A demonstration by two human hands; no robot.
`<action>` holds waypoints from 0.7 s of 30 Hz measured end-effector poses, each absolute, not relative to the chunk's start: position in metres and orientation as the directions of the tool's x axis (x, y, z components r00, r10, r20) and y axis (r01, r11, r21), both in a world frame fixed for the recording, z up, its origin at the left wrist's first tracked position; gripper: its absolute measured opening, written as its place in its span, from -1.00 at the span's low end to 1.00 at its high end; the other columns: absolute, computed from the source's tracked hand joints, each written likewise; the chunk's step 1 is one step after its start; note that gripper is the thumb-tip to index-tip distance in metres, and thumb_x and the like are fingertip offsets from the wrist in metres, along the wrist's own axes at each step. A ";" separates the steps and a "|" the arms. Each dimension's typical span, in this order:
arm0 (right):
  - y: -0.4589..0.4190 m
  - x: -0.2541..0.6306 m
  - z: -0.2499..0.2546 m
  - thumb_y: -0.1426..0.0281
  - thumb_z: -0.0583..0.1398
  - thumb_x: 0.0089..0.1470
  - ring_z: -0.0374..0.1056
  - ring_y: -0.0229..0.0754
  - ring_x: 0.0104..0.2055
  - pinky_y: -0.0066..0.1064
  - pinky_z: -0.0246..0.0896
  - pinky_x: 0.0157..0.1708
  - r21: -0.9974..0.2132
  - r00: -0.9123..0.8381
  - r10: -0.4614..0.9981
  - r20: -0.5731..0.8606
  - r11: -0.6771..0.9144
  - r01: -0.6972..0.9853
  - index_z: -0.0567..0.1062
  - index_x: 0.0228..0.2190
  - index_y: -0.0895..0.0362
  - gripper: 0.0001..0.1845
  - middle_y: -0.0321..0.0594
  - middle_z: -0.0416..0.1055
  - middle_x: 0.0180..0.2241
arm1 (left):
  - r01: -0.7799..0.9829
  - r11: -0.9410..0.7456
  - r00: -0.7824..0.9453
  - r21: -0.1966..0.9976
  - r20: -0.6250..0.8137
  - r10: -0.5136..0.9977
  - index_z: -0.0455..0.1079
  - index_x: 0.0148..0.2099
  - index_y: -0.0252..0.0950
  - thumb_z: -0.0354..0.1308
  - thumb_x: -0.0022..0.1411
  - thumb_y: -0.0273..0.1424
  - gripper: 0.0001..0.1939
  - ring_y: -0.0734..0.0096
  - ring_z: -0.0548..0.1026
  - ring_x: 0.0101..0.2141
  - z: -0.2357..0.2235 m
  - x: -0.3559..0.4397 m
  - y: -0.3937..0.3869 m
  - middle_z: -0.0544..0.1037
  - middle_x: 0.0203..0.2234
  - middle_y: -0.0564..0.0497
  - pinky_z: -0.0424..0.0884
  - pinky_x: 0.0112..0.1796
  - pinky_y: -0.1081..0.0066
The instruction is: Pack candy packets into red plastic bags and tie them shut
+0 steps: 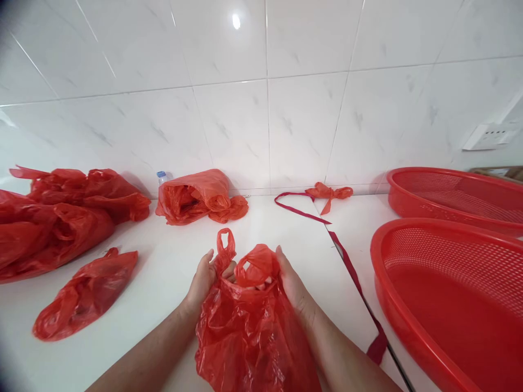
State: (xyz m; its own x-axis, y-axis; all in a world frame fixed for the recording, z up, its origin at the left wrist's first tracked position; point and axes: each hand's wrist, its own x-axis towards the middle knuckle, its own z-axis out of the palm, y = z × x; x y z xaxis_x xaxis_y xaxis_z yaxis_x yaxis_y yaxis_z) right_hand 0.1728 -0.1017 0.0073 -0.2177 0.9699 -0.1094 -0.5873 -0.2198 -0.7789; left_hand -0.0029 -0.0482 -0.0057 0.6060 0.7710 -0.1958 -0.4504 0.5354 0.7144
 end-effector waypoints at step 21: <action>-0.090 0.167 -0.006 0.26 0.35 -0.14 0.35 -0.26 -0.41 -0.39 0.20 -0.29 -0.749 -0.045 0.987 -0.152 -0.145 -0.646 0.44 -0.44 0.11 -0.76 -0.35 0.44 -0.45 | -0.134 -0.076 0.589 0.988 0.141 0.796 0.10 0.20 -0.10 0.39 -0.12 -0.31 -0.16 0.24 0.40 -0.08 -0.003 0.006 -0.065 0.25 0.09 -0.11 0.38 -0.11 0.31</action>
